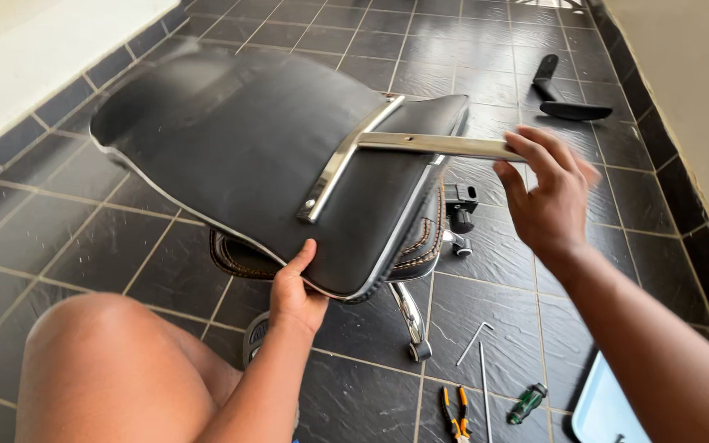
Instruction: The person assembles an office chair by attaching a metal backrest bracket to the seat using an Allen key and screws. They then connect the backrest to the chair base and adjust the assembled chair.
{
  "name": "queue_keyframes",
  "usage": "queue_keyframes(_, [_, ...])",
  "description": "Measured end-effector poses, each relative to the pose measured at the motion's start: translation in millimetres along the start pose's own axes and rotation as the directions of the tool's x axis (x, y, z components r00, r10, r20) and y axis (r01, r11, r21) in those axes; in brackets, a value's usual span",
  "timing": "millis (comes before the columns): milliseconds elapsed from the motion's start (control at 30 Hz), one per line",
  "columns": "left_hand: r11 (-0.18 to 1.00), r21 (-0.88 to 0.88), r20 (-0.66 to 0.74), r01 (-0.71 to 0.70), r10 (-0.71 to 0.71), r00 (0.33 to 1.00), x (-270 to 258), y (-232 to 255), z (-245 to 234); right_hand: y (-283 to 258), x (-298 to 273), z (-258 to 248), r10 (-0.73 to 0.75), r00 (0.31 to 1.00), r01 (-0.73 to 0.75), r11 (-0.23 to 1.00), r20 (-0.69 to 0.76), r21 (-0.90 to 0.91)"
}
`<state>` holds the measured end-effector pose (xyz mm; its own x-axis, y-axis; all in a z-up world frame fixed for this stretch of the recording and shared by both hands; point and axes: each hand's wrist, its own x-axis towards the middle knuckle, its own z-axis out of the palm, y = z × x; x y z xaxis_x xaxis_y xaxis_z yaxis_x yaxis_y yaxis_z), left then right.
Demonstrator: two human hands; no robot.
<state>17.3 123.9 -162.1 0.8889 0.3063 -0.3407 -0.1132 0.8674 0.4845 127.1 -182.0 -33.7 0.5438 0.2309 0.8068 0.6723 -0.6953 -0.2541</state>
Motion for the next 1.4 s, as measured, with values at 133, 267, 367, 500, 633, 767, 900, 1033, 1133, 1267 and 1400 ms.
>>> queue_keyframes(133, [0.988,0.143,-0.145,-0.066,0.087,0.986,-10,17,16,4,13,3,0.077,0.995,-0.094,0.956,0.069,0.278])
queue_keyframes(267, [0.371,0.928,-0.269,0.012,0.650,0.711,-28,27,52,-12,4,9,0.112,0.994,-0.110,0.926,0.017,0.361])
queue_keyframes(367, [-0.408,0.895,0.425,-0.179,0.660,0.620,-46,16,91,-21,-6,5,0.172,0.983,-0.183,0.912,0.061,0.367])
queue_keyframes(500, [-0.495,0.519,0.854,-0.697,0.255,0.454,-50,-26,146,-32,-15,0,0.145,0.985,-0.172,0.866,0.092,0.470])
queue_keyframes(633, [-0.512,0.492,0.866,-0.704,0.204,0.457,-45,-56,159,-30,-32,3,0.265,0.921,-0.389,0.584,0.285,0.713])
queue_keyframes(767, [-0.452,0.523,0.852,-0.723,0.301,0.428,-39,-53,151,-12,-53,14,0.417,0.801,-0.564,0.286,0.429,0.775])
queue_keyframes(900, [-0.419,0.477,0.870,-0.773,0.351,0.346,-39,-47,135,18,-90,44,0.694,0.467,-0.842,0.158,0.548,0.517])
queue_keyframes(1033, [-0.435,0.482,0.858,-0.761,0.411,0.308,-37,-45,128,42,-126,81,0.744,0.096,-0.926,-0.177,0.661,0.333])
queue_keyframes(1133, [-0.448,0.443,0.879,-0.777,0.390,0.276,-37,-36,117,43,-147,114,0.661,-0.095,-0.901,-0.375,0.744,0.218])
queue_keyframes(1267, [-0.509,0.395,0.905,-0.765,0.359,0.229,-38,-26,112,33,-158,152,0.543,-0.167,-0.779,-0.584,0.823,0.227])
queue_keyframes(1400, [-0.470,0.425,0.896,-0.774,0.339,0.286,-39,-24,110,16,-168,168,0.486,-0.127,-0.622,-0.718,0.865,0.312])
